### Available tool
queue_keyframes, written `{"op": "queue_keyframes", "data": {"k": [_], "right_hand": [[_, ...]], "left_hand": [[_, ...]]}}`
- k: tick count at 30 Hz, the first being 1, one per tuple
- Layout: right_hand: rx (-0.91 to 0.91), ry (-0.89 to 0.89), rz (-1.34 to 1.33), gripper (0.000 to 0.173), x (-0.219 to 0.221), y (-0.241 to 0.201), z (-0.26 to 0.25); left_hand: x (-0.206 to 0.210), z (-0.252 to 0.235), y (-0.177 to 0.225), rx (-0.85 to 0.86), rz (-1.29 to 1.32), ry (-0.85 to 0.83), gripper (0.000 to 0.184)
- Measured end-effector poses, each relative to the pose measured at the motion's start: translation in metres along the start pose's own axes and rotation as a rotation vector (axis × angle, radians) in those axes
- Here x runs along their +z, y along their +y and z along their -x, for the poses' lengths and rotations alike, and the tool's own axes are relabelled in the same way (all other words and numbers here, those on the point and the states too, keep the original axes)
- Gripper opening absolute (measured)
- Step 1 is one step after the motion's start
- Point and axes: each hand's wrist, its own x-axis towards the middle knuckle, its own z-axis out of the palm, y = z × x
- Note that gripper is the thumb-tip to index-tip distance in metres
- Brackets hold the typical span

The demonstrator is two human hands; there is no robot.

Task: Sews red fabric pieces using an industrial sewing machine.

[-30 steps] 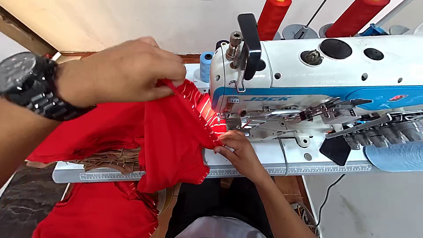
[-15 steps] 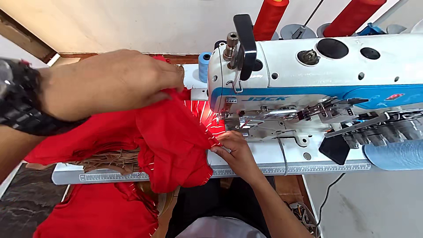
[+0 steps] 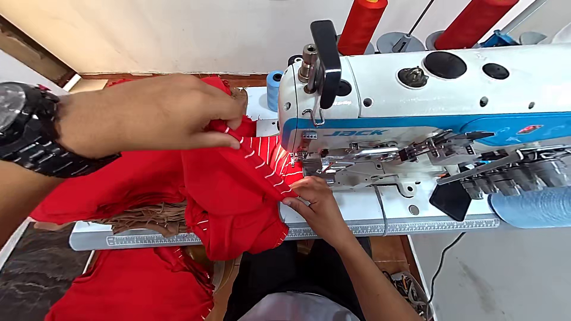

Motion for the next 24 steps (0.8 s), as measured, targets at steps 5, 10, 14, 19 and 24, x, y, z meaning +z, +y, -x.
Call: {"op": "queue_keyframes", "data": {"k": [5, 10, 14, 19, 24], "right_hand": [[0.012, -0.014, -0.001, 0.02, -0.001, 0.0, 0.0], [0.001, -0.035, 0.017, 0.02, -0.002, 0.001, 0.0], [-0.02, -0.061, 0.032, 0.022, -0.004, 0.002, -0.001], [-0.023, -0.076, 0.029, 0.021, -0.006, 0.002, 0.0], [-0.024, -0.095, 0.022, 0.021, -0.006, 0.003, 0.0]], "left_hand": [[0.001, 0.003, -0.009, 0.012, -0.064, -0.061, 0.038], [0.005, 0.003, -0.004, 0.04, -0.016, -0.102, 0.017], [0.001, 0.004, 0.001, 0.015, -0.193, -0.109, 0.011], [-0.001, 0.004, -0.005, 0.064, -0.034, -0.082, 0.019], [-0.003, 0.006, -0.01, 0.091, -0.075, -0.156, 0.016]]}}
